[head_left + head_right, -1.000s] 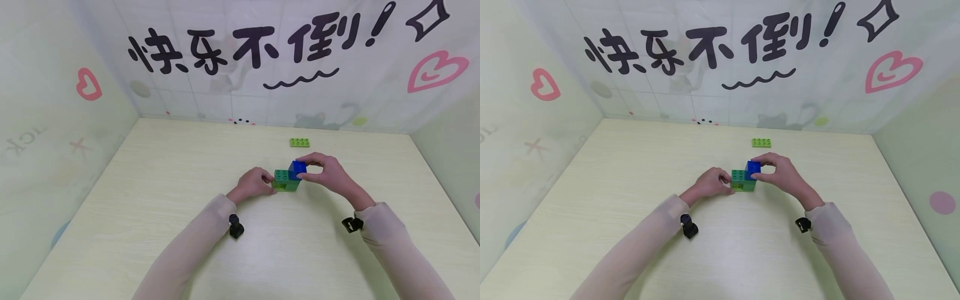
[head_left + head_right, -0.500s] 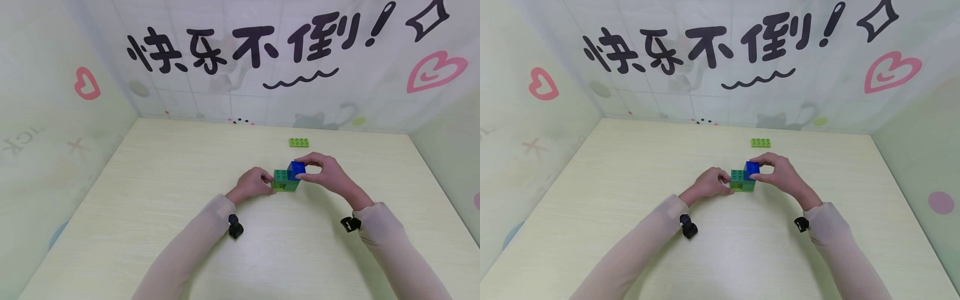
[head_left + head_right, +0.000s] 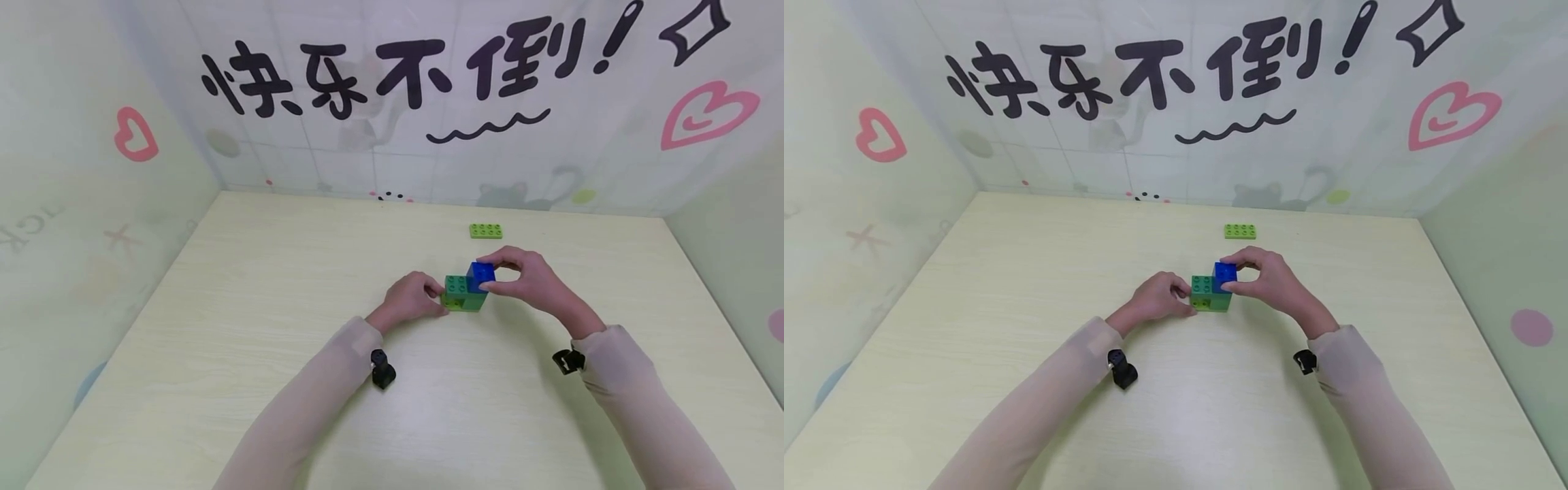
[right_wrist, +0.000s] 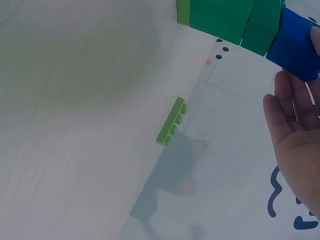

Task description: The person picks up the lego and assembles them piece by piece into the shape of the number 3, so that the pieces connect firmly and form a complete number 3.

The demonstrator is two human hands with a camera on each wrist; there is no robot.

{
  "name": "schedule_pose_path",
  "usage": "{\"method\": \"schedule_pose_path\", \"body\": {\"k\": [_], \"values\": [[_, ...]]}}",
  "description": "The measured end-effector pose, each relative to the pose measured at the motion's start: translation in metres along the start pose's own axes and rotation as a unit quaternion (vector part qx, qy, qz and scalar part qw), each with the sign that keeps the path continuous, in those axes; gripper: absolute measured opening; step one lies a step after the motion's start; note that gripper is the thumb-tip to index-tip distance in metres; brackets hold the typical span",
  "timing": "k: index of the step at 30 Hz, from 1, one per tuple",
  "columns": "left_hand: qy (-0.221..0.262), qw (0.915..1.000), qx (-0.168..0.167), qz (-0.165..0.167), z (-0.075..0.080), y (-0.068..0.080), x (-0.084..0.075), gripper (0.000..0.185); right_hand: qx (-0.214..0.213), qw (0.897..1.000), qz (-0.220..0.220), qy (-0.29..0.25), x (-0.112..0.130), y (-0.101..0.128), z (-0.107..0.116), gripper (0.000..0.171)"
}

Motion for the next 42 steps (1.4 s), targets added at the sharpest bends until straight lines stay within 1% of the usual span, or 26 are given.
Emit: {"method": "schedule_pose_path", "body": {"k": [7, 15, 19, 28, 36, 42], "values": [[0.001, 1.0000, -0.002, 0.001, 0.003, 0.001, 0.001, 0.039, 0.001, 1.000, -0.001, -0.021, -0.001, -0.003, -0.002, 0.041], [0.008, 0.9999, 0.007, 0.001, 0.000, 0.001, -0.001, 0.039, 0.012, 1.000, 0.000, 0.001, -0.004, 0.000, 0.000, 0.041], [0.011, 0.9999, 0.008, 0.007, -0.001, 0.001, -0.001, 0.038, 0.024, 1.000, 0.001, -0.007, -0.004, -0.001, 0.002, 0.042], [0.007, 1.0000, 0.002, 0.006, 0.000, 0.000, 0.000, 0.038, 0.058, 0.998, 0.004, -0.021, 0.001, -0.006, 0.006, 0.041], [0.007, 0.9999, 0.002, 0.007, 0.001, 0.000, 0.000, 0.038, 0.087, 0.996, 0.011, -0.003, 0.002, -0.009, 0.011, 0.037], [0.009, 0.9999, 0.004, 0.008, 0.000, 0.000, 0.001, 0.038, 0.093, 0.995, 0.020, 0.010, 0.002, -0.014, 0.015, 0.036]]}}
Point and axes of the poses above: each hand's wrist, its own y-axis away from the middle knuckle, its own z-axis out of the back of the hand, x = y × z, the point moved 4 cm from there along -y, towards the middle knuckle, and after that the axes turned 8 degrees about z, right-handed, at the moved point
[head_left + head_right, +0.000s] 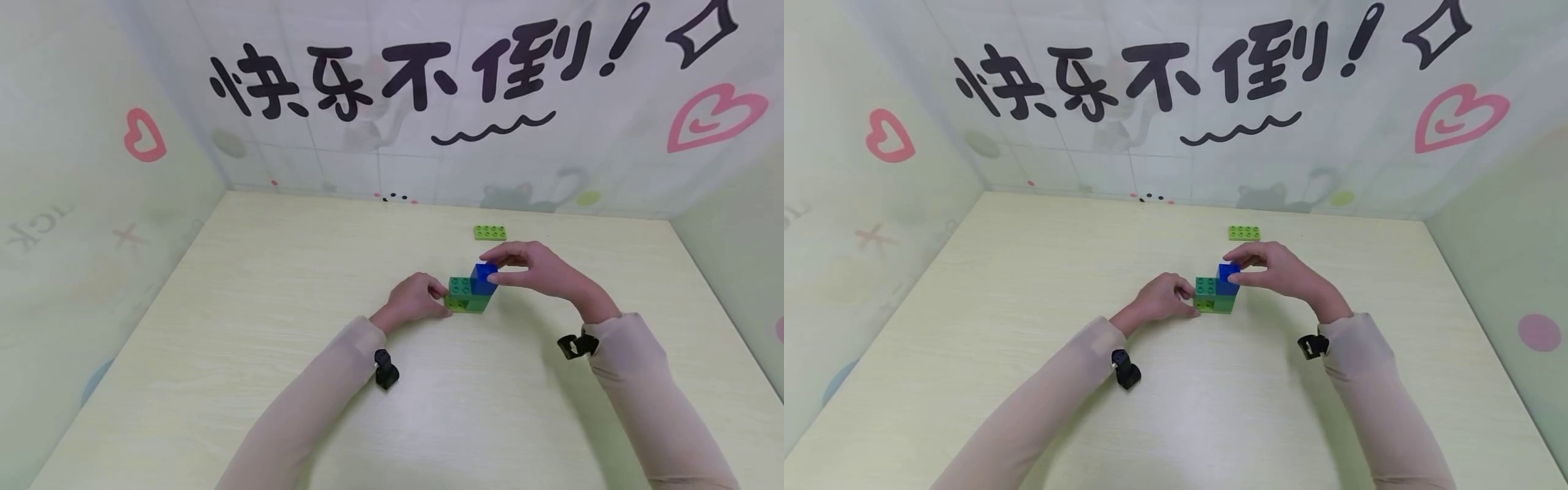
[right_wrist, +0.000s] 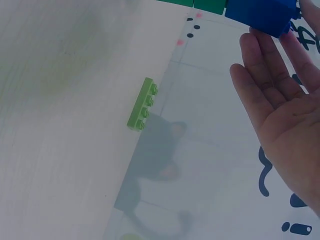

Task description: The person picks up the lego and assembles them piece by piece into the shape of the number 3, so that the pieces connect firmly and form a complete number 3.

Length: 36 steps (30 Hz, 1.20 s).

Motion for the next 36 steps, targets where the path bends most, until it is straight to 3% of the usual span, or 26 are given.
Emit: {"method": "schedule_pose_path", "body": {"k": [8, 36], "values": [[0.001, 1.0000, 0.000, -0.002, 0.000, 0.000, 0.001, 0.037, -0.003, 1.000, -0.012, 0.011, -0.003, -0.005, 0.009, 0.035], [0.003, 1.0000, -0.001, -0.008, 0.001, 0.003, 0.000, 0.037, -0.005, 0.997, -0.059, -0.053, -0.029, -0.011, 0.020, 0.039]]}}
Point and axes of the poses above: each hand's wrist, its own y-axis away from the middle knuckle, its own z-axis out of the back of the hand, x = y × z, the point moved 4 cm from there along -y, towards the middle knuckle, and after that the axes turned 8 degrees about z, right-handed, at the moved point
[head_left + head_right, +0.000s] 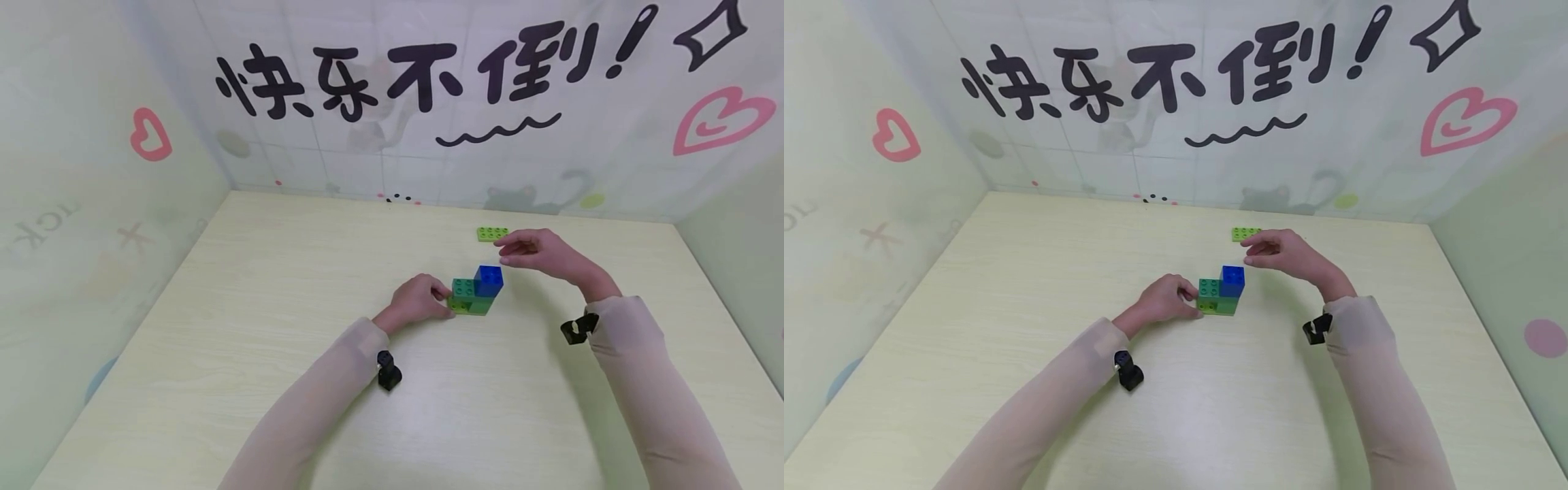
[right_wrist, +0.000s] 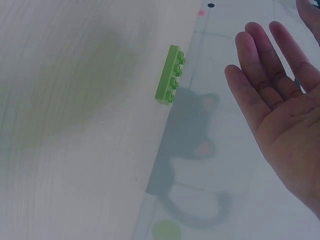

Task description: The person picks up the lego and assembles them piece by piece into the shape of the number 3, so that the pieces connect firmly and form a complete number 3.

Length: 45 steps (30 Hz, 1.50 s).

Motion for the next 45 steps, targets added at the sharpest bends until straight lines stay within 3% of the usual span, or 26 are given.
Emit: {"method": "schedule_pose_path", "body": {"k": [8, 16, 23, 32, 45], "values": [[0.003, 1.0000, 0.000, 0.003, 0.000, 0.000, 0.001, 0.037, -0.017, 0.999, -0.036, 0.005, -0.022, -0.007, 0.001, 0.047], [0.006, 1.0000, -0.001, -0.001, -0.001, -0.001, 0.002, 0.037, -0.070, 0.996, -0.055, 0.009, -0.040, -0.009, 0.005, 0.043], [0.003, 1.0000, -0.003, 0.001, -0.001, -0.001, 0.002, 0.037, -0.115, 0.990, -0.075, 0.036, -0.054, -0.012, 0.010, 0.044], [0.001, 1.0000, -0.004, 0.000, 0.000, 0.000, 0.001, 0.037, -0.158, 0.979, -0.125, 0.021, -0.073, -0.017, 0.017, 0.048], [0.006, 1.0000, -0.003, 0.003, 0.001, 0.001, 0.001, 0.037, -0.151, 0.976, -0.158, 0.011, -0.091, -0.033, 0.019, 0.051]]}}
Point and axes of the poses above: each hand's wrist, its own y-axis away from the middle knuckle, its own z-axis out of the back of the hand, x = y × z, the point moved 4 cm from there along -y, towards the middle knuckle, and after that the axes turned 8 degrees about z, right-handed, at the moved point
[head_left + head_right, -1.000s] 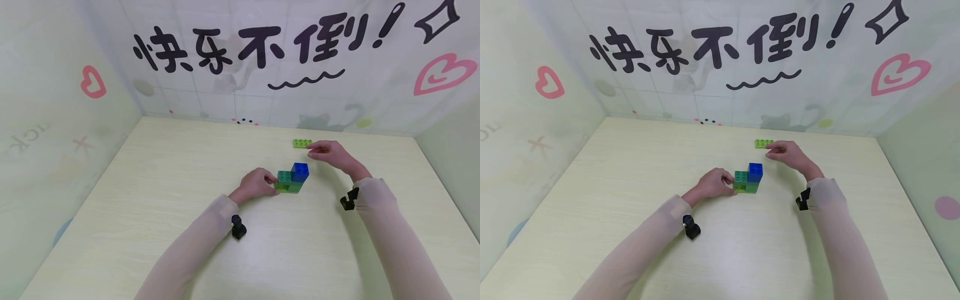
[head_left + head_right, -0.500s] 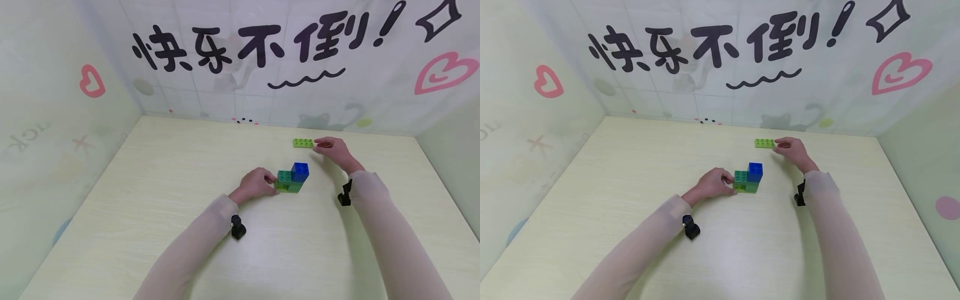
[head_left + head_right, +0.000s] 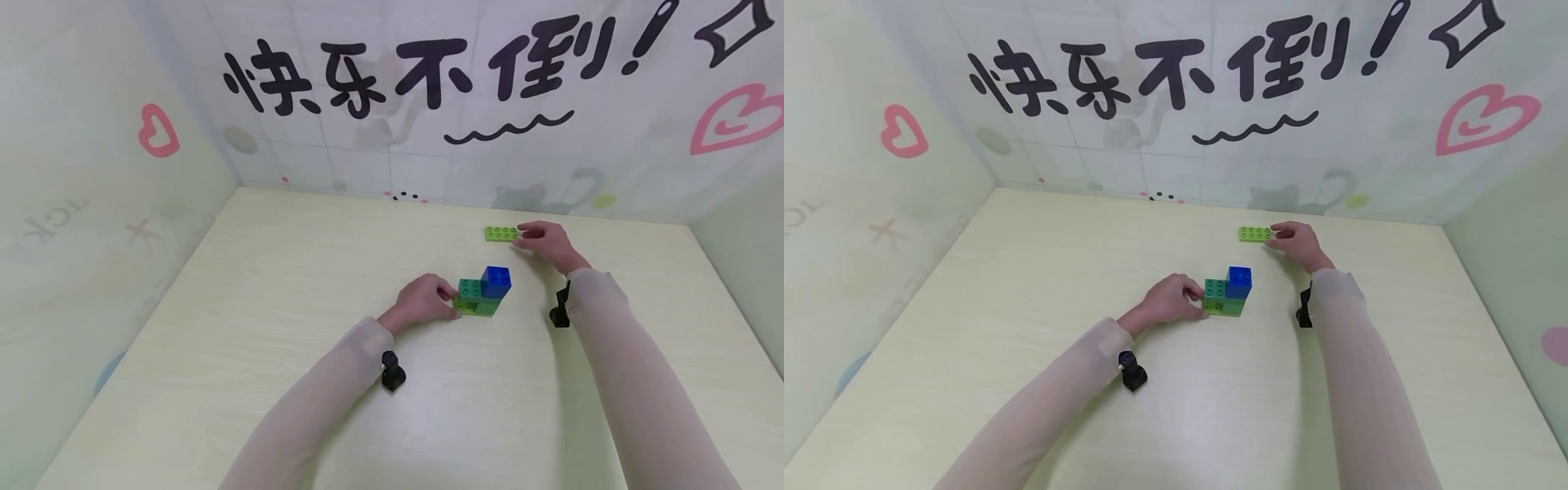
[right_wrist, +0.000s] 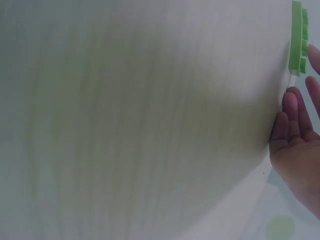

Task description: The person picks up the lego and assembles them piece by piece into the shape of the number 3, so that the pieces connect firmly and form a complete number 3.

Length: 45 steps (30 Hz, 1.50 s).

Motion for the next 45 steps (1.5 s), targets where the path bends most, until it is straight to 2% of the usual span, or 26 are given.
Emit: {"method": "schedule_pose_path", "body": {"k": [11, 22, 30, 45], "values": [[-0.001, 1.0000, 0.003, -0.002, -0.001, -0.001, 0.000, 0.037, 0.003, 1.000, 0.002, 0.009, 0.000, -0.007, -0.004, 0.053], [-0.009, 1.0000, 0.001, -0.002, -0.003, -0.002, 0.000, 0.037, 0.001, 0.999, -0.024, 0.040, 0.000, -0.014, -0.009, 0.053], [-0.008, 0.9999, -0.004, -0.004, -0.003, -0.004, 0.001, 0.037, -0.006, 0.997, -0.017, 0.075, -0.002, -0.017, -0.011, 0.051], [-0.006, 1.0000, -0.001, -0.001, -0.002, -0.004, 0.001, 0.037, -0.021, 0.999, -0.019, 0.041, -0.001, -0.012, -0.009, 0.052]]}}
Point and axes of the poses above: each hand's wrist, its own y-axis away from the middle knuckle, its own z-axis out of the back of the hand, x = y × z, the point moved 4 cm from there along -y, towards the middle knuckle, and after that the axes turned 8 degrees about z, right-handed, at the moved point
